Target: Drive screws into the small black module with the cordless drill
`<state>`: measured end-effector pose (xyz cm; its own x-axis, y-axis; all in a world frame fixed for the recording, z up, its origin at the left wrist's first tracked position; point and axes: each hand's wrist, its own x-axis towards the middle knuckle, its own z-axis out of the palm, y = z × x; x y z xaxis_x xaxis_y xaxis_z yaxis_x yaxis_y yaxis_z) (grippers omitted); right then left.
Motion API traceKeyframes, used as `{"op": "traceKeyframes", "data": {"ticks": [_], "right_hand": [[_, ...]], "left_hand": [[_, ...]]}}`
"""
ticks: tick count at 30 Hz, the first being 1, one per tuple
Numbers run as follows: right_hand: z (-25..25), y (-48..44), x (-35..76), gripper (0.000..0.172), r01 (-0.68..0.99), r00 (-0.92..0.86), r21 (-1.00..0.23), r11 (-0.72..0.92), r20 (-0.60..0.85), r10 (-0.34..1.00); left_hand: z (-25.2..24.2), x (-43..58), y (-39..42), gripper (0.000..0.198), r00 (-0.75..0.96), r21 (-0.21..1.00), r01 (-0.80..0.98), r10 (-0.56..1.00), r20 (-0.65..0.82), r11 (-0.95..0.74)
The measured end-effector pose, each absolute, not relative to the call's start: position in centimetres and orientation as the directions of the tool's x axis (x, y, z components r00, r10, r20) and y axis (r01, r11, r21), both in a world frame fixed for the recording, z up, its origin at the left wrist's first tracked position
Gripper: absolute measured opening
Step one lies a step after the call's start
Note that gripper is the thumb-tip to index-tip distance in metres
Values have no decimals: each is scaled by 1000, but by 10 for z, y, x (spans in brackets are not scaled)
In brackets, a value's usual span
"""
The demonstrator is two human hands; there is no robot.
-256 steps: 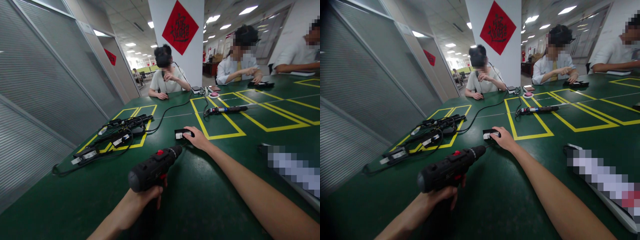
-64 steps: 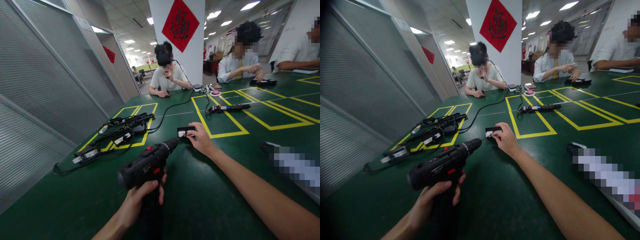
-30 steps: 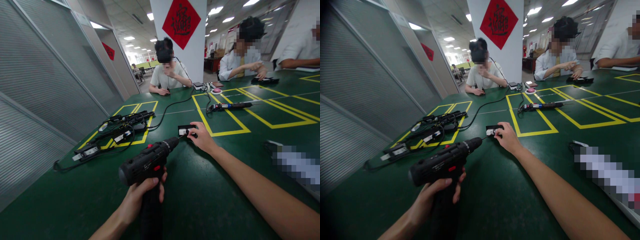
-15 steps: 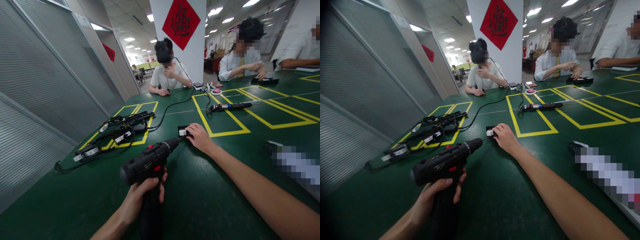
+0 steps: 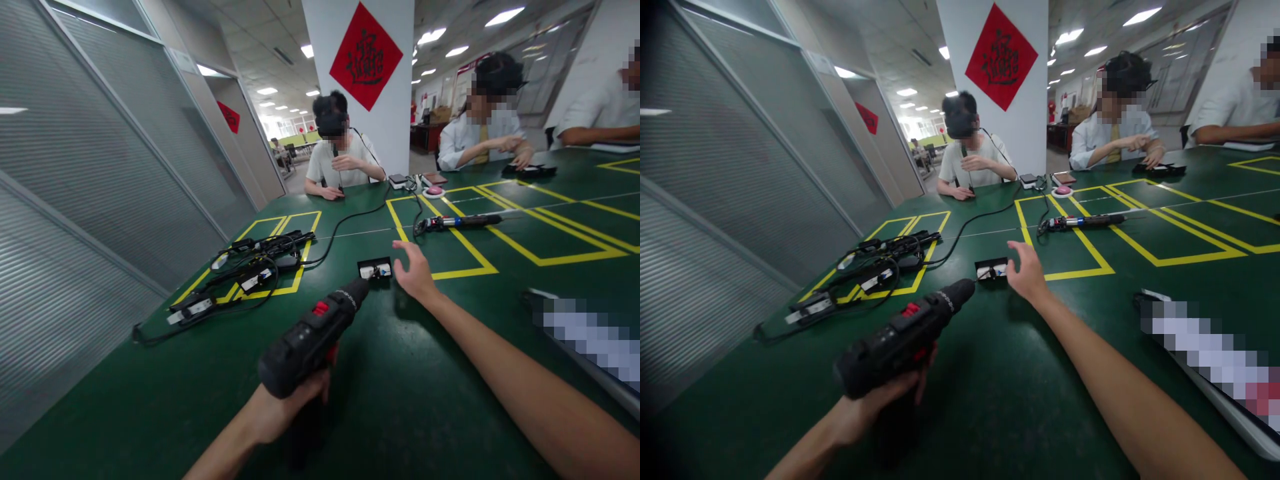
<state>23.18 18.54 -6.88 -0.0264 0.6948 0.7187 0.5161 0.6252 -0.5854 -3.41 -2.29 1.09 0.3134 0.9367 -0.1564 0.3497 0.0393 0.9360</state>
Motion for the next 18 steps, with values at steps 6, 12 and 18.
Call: {"op": "traceKeyframes", "data": {"ticks": [6,12,18], "right_hand": [[-64,223,297,30,115,257,-967,227,250,934],[-48,222,307,29,235,173,-945,226,269,947],[-55,214,260,35,555,-143,-770,313,283,949]], "left_hand": [[35,7,-29,42,458,550,762,885,-84,-342],[13,54,-22,43,530,212,842,833,-160,-495],[5,72,-7,44,574,179,817,801,-169,-548]]}}
